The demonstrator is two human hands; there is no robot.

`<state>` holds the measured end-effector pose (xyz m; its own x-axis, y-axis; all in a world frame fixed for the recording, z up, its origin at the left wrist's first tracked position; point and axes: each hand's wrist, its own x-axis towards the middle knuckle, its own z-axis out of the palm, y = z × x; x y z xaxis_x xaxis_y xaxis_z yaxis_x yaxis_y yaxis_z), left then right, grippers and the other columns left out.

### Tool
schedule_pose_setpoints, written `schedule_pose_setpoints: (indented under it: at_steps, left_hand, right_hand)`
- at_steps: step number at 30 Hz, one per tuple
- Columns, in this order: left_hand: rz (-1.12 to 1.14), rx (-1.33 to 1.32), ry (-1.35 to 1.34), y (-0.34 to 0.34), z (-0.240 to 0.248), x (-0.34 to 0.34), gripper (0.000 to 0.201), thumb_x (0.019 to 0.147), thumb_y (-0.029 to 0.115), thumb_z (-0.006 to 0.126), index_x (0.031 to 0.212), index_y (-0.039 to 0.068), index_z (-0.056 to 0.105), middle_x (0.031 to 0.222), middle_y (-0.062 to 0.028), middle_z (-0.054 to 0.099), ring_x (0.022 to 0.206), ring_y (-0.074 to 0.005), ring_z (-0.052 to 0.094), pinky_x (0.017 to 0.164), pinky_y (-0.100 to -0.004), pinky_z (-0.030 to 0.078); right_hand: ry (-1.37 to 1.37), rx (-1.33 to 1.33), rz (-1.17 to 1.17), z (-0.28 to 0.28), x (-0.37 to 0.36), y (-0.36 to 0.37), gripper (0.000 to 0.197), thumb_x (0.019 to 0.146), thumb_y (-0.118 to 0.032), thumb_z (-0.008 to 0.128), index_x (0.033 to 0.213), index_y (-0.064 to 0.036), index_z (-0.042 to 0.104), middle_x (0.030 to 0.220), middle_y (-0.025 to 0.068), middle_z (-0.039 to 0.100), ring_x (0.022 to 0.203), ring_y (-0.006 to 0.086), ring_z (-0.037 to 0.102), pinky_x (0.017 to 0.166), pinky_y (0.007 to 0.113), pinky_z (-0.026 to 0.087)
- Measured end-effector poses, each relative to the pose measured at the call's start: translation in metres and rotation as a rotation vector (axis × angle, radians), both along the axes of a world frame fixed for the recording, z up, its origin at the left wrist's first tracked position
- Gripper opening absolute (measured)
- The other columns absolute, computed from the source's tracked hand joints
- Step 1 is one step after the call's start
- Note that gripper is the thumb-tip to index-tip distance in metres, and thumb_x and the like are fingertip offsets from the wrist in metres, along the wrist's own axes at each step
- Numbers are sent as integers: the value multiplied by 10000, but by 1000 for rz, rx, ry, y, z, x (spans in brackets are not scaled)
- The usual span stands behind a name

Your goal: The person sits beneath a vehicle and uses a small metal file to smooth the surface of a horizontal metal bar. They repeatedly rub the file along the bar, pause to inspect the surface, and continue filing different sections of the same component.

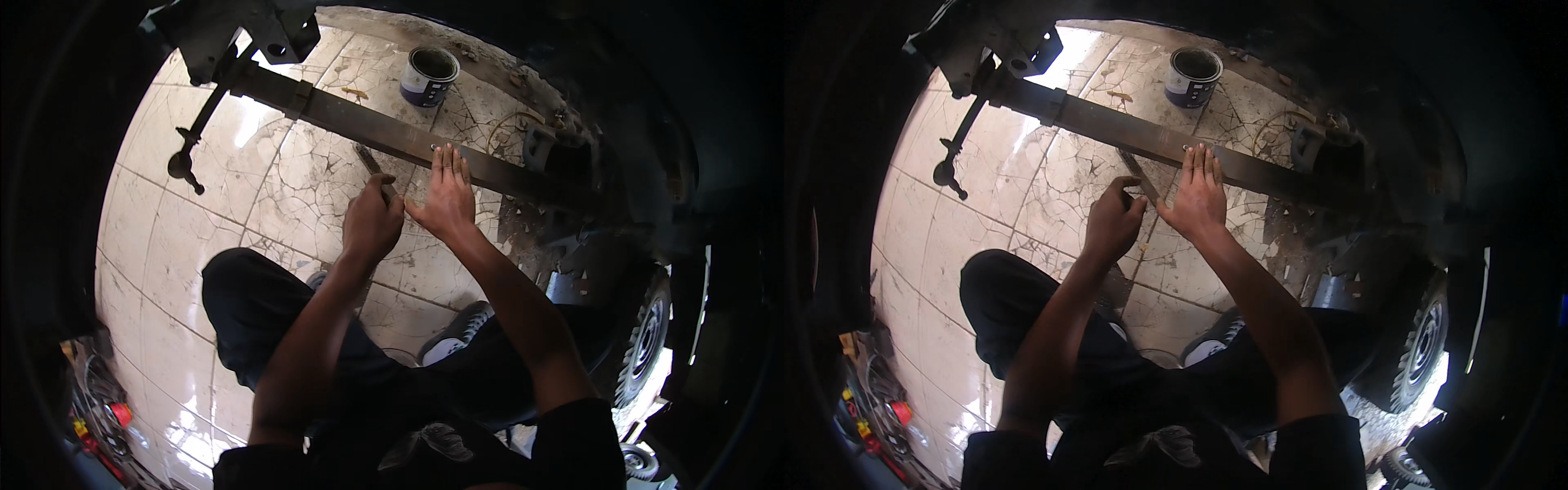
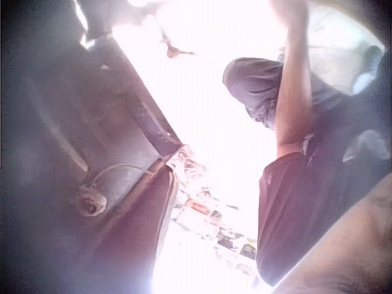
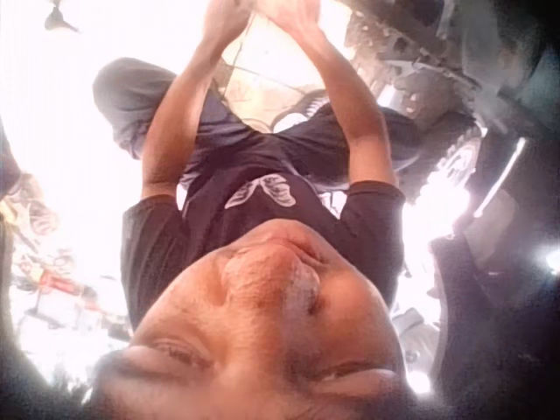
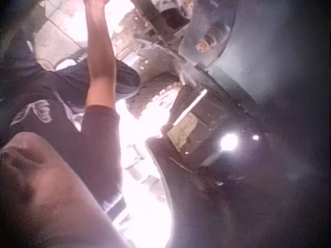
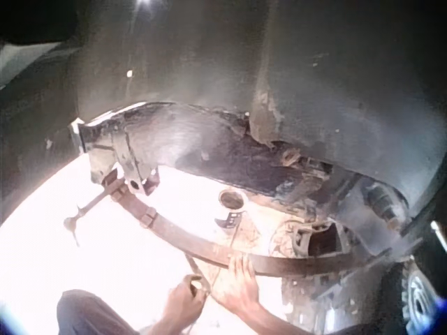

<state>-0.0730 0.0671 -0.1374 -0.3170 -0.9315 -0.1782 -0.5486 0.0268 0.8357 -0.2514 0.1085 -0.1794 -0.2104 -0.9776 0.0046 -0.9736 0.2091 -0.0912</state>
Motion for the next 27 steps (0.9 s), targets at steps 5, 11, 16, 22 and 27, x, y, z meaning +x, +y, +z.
schedule_pose_setpoints:
  at_steps: [5, 11, 16, 22, 27]
  left_hand:
    - [-27, -35, 28, -5, 2, 2, 343, 1015, 208, 679, 1319, 49, 660, 858, -144, 760, 817, -307, 750, 782, -438, 565]
    - [-38, -4, 54, 10, 29, 0, 323, 1018, 223, 695, 1285, 42, 696, 884, -169, 782, 826, -304, 770, 799, -415, 576]
    - [-38, -44, 41, 11, 34, 6, 308, 1015, 258, 703, 1232, 41, 735, 902, -174, 786, 845, -323, 773, 812, -423, 579]
    - [-39, -42, 56, 2, 32, 0, 290, 1014, 264, 710, 1202, 50, 758, 957, -193, 795, 901, -332, 787, 828, -425, 586]
    - [-103, -57, 93, 13, 62, -11, 283, 1014, 262, 713, 1180, 38, 762, 957, -194, 798, 902, -323, 793, 829, -415, 594]
  right_hand:
    - [-41, -77, -31, -6, 5, -4, 1182, 885, -553, 763, 1669, 111, 180, 1747, 323, 197, 1653, 417, 169, 1359, 488, 125]
    - [14, -33, -58, -6, -9, -18, 1197, 861, -497, 791, 1682, 92, 149, 1755, 318, 186, 1654, 411, 173, 1359, 483, 147]
    - [-15, -50, -53, -2, -10, -22, 1189, 840, -481, 791, 1678, 88, 168, 1749, 319, 204, 1647, 414, 200, 1357, 487, 168]
    - [14, 14, 56, 8, -19, -12, 1154, 836, -460, 778, 1672, 85, 200, 1739, 304, 250, 1642, 406, 218, 1359, 466, 156]
    - [-42, -50, 4, 0, -31, -31, 1154, 814, -436, 789, 1669, 84, 214, 1739, 304, 249, 1638, 404, 232, 1356, 463, 172]
